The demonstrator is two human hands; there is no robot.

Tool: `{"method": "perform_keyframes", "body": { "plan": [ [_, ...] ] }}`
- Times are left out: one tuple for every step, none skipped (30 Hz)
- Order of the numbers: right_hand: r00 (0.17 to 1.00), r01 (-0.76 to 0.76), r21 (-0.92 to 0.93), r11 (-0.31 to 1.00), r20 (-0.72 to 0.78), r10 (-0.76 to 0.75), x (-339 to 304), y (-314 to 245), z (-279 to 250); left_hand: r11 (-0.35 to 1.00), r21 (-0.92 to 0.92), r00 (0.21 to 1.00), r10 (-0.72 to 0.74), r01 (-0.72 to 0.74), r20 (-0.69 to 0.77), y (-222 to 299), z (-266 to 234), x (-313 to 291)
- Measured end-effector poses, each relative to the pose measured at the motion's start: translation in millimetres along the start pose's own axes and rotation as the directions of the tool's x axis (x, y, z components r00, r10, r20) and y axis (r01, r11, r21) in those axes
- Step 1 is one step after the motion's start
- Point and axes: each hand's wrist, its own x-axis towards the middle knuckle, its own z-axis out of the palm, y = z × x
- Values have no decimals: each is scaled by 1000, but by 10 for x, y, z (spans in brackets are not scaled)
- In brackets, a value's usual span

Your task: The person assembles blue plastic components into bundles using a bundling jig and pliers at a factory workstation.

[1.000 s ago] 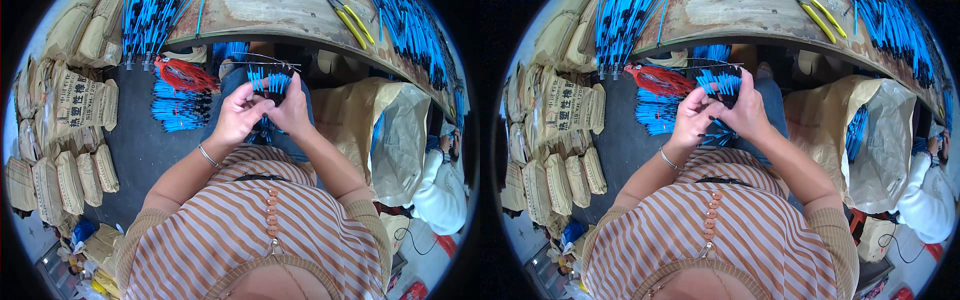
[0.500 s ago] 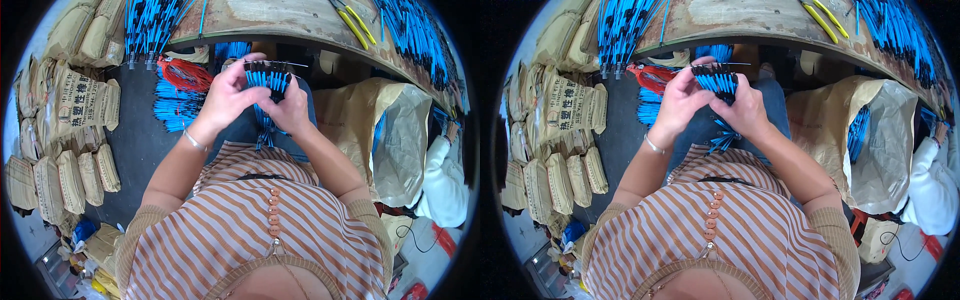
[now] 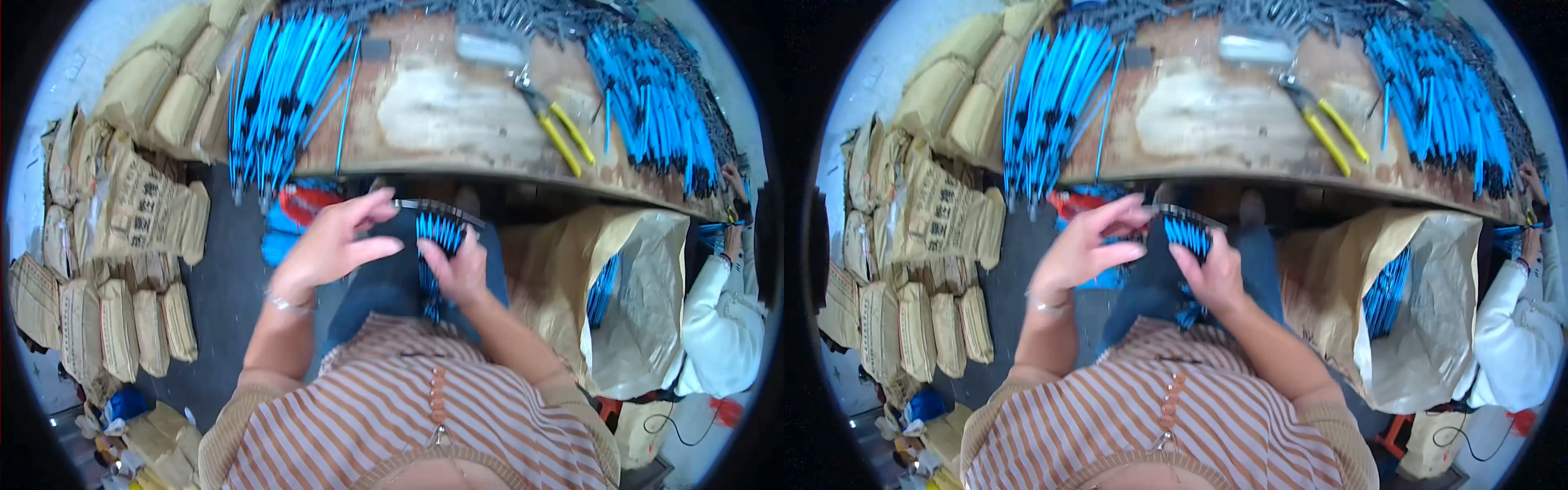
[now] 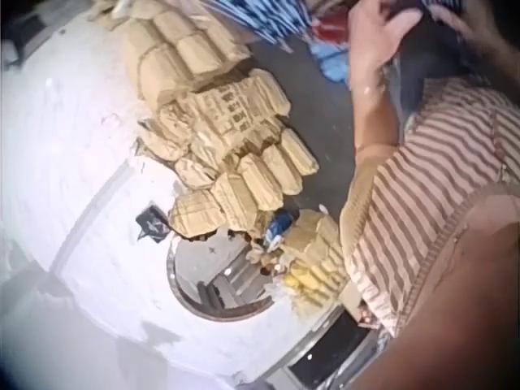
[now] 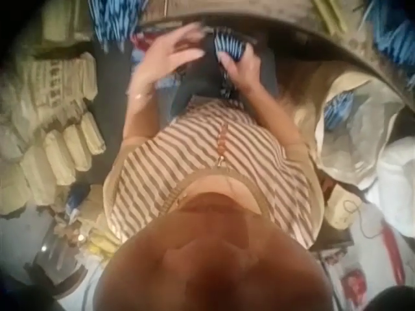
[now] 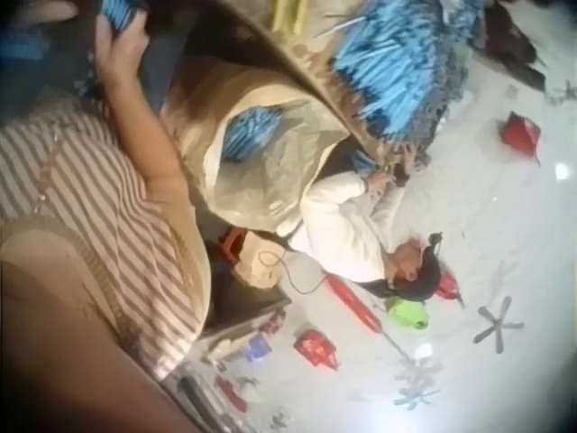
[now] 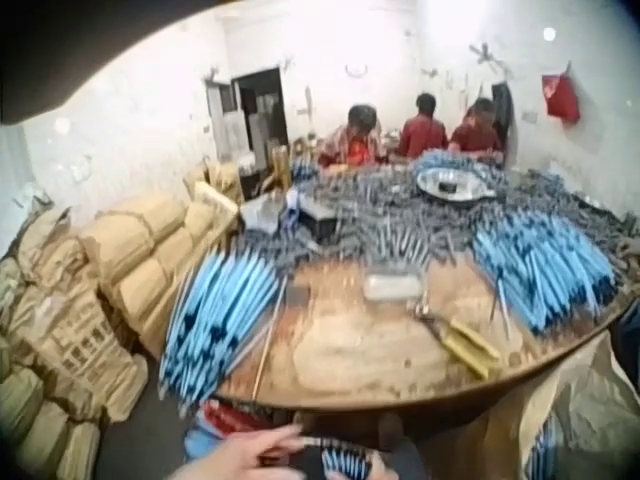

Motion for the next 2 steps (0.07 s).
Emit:
{"method": "perform_keyframes", "body": {
  "plan": [
    [1000, -17, 45, 999, 15, 16, -32, 17, -18, 997, 74, 996, -21, 14, 90, 203, -198, 23],
    [999, -34, 89, 995, 30, 31, -41, 40, -37, 988, 150, 983, -49, 22, 178, 482, -434, 49]
  ]
}}
